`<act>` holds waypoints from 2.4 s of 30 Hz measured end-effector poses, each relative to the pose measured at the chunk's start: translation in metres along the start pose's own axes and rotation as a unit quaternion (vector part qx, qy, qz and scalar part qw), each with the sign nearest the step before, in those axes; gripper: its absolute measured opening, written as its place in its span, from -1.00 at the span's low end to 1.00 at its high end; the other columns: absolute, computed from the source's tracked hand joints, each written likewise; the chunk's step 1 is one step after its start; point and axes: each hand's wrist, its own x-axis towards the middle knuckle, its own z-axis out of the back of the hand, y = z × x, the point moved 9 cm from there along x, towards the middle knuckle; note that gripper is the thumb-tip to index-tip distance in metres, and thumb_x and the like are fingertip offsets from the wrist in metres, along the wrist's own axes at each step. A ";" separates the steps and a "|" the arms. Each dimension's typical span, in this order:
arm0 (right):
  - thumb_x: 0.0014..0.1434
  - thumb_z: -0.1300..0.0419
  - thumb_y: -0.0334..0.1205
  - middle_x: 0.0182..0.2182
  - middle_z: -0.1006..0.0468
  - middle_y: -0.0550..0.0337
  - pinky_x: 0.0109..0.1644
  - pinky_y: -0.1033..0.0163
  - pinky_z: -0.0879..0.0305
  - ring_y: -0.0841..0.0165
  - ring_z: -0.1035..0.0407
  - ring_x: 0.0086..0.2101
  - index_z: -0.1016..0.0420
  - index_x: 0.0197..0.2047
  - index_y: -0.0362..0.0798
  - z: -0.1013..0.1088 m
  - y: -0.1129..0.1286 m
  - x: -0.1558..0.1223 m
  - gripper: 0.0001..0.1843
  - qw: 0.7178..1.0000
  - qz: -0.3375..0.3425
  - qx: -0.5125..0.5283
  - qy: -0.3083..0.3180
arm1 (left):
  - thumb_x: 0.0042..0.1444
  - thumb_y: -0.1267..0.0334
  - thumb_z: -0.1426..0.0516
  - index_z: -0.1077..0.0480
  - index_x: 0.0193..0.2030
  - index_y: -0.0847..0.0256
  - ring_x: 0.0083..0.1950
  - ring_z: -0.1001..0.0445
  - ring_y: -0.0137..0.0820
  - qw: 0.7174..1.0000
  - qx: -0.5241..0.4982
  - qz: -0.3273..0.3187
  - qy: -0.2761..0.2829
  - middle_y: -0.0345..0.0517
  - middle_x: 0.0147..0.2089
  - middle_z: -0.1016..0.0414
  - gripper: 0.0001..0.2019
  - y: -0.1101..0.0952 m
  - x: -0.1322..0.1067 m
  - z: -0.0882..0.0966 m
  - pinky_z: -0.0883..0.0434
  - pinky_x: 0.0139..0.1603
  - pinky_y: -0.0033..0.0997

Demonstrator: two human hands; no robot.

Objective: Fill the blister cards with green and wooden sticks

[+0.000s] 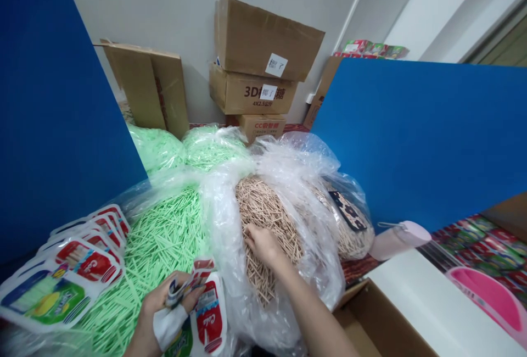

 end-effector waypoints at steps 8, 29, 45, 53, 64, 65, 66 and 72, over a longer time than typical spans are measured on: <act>0.26 0.04 -0.28 -0.28 -0.55 0.17 -0.13 0.30 -0.22 0.32 -0.39 -0.23 -0.46 -0.21 0.00 0.027 -0.017 0.004 -0.76 0.996 -0.001 -0.084 -0.027 | 0.03 0.19 -0.22 -0.41 -0.51 0.20 -0.53 -0.37 -0.44 0.997 0.007 -0.036 -0.070 -0.24 -0.52 -0.40 -0.82 -0.006 -0.005 0.006 -0.30 -0.48 -0.51; 0.26 0.05 -0.34 -0.15 -0.48 -0.09 -0.12 0.14 -0.23 0.18 -0.38 -0.17 -0.40 -0.01 -0.07 0.022 -0.043 0.046 -0.70 0.983 -0.081 -0.166 -0.006 | 0.19 0.21 -0.15 -0.44 -0.02 0.21 -0.27 -0.46 -0.22 0.956 -0.025 -0.282 -0.077 0.05 -0.29 -0.49 -0.75 -0.053 -0.038 0.033 -0.42 -0.32 -0.29; 0.18 -0.10 -0.47 -0.29 -0.45 0.21 -0.21 0.16 -0.41 0.35 -0.40 -0.27 -0.13 0.10 0.17 0.078 0.158 -0.078 -0.50 0.853 0.263 0.414 -0.179 | 0.09 0.41 -0.20 -0.44 -0.24 0.23 -0.34 -0.50 -0.32 0.989 0.021 -0.146 0.024 -0.05 -0.35 -0.52 -0.91 -0.020 -0.019 0.015 -0.44 -0.32 -0.40; 0.17 -0.14 -0.34 -0.09 -0.48 0.02 0.03 -0.05 -0.30 0.17 -0.36 -0.06 -0.34 -0.14 0.05 0.055 0.184 -0.078 -0.83 0.910 0.353 0.185 -0.115 | 0.09 0.33 -0.20 -0.45 -0.35 0.25 -0.41 -0.47 -0.34 0.996 0.023 -0.088 0.014 -0.08 -0.41 -0.50 -0.96 -0.014 -0.018 0.023 -0.40 -0.37 -0.42; 0.21 -0.14 -0.01 -0.19 -0.50 0.06 -0.22 0.21 -0.37 0.27 -0.41 -0.22 -0.31 0.05 0.03 0.019 0.187 -0.039 -0.61 0.955 0.272 0.122 0.003 | 0.15 0.25 -0.10 -0.24 -0.55 0.22 -0.51 -0.19 -0.48 0.992 -0.063 0.107 -0.014 -0.31 -0.57 -0.18 -0.73 0.029 -0.025 0.039 -0.21 -0.48 -0.53; 0.19 -0.14 0.05 -0.24 -0.50 0.07 -0.24 0.22 -0.34 0.27 -0.40 -0.25 -0.38 -0.05 0.00 0.018 0.196 -0.038 -0.64 0.947 0.300 0.112 0.002 | 0.14 0.24 -0.11 -0.24 -0.55 0.22 -0.50 -0.19 -0.47 0.994 -0.049 0.101 -0.007 -0.31 -0.56 -0.17 -0.73 0.028 -0.025 0.040 -0.20 -0.48 -0.53; 0.19 -0.12 0.09 -0.33 -0.50 0.10 -0.28 0.24 -0.30 0.29 -0.38 -0.30 -0.43 -0.19 -0.02 0.018 0.205 -0.038 -0.66 0.938 0.330 0.103 -0.011 | 0.13 0.24 -0.12 -0.24 -0.56 0.22 -0.50 -0.19 -0.47 0.995 -0.035 0.092 -0.002 -0.30 -0.56 -0.16 -0.73 0.026 -0.025 0.041 -0.20 -0.47 -0.52; 0.32 0.01 -0.15 -0.61 -0.35 0.23 -0.44 0.28 -0.10 0.40 -0.18 -0.55 -0.30 -0.53 -0.04 0.009 0.243 -0.043 -0.62 0.913 0.401 0.031 -0.067 | 0.09 0.34 -0.13 -0.34 -0.45 0.23 -0.43 -0.27 -0.43 0.998 -0.024 0.062 0.018 -0.26 -0.48 -0.28 -0.89 0.022 -0.030 0.052 -0.25 -0.39 -0.50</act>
